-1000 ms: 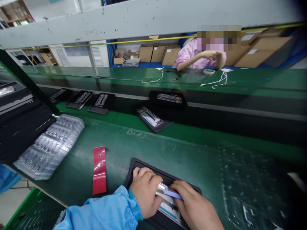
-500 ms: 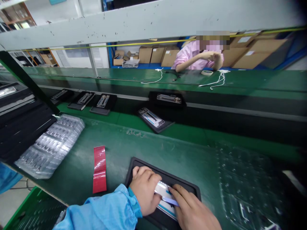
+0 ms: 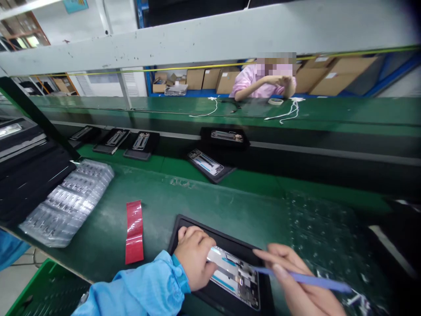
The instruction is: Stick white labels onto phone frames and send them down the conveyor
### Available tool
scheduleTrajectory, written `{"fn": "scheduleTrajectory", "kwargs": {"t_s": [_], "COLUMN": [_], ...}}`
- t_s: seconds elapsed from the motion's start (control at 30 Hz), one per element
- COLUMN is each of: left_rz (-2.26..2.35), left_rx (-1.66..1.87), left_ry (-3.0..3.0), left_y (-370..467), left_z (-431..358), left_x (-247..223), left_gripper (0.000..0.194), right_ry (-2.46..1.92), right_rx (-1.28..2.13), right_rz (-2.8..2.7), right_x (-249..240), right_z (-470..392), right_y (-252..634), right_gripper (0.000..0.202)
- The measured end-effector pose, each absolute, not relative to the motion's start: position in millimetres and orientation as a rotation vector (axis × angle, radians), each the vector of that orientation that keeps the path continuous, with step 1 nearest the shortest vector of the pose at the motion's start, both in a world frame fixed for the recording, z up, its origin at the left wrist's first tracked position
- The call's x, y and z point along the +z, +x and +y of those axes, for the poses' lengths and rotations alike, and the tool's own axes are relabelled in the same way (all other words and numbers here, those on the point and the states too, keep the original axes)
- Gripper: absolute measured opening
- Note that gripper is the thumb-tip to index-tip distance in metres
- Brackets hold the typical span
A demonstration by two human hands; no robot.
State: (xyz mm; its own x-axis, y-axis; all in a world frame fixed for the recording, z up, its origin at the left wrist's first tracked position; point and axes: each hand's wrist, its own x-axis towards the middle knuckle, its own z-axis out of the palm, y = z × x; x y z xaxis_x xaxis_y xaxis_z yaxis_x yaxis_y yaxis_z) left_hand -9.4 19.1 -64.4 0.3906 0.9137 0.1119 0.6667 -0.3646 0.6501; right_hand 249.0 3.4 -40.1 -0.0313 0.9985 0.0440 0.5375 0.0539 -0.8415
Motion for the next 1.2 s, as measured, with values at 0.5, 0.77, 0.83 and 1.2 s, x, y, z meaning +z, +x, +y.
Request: {"fn": "scheduleTrajectory", "kwargs": {"t_s": [0.5, 0.77, 0.83, 1.2], "left_rz": [1.336, 1.313, 1.309, 1.309], "left_rx": [0.705, 0.723, 0.719, 0.711], "left_ry": [2.140, 2.140, 2.137, 2.126], "left_y": [-8.3, -8.0, -8.2, -7.9], "left_z": [19.1, 19.7, 19.4, 19.4], "left_x": [-69.6, -70.8, -70.0, -69.5], "left_gripper": [0.039, 0.042, 0.041, 0.041], "right_ry": [-1.550, -1.514, -1.493, -1.470], "right_rx": [0.645, 0.585, 0.549, 0.456], "right_rz": [-1.885, -1.937, -1.947, -1.893], "right_x": [-64.9, -69.2, -71.3, -68.1], "right_z": [0.7, 0.3, 0.0, -2.3], "right_y": [208.4, 208.4, 208.1, 207.6], "right_gripper": [0.021, 0.016, 0.014, 0.009]}}
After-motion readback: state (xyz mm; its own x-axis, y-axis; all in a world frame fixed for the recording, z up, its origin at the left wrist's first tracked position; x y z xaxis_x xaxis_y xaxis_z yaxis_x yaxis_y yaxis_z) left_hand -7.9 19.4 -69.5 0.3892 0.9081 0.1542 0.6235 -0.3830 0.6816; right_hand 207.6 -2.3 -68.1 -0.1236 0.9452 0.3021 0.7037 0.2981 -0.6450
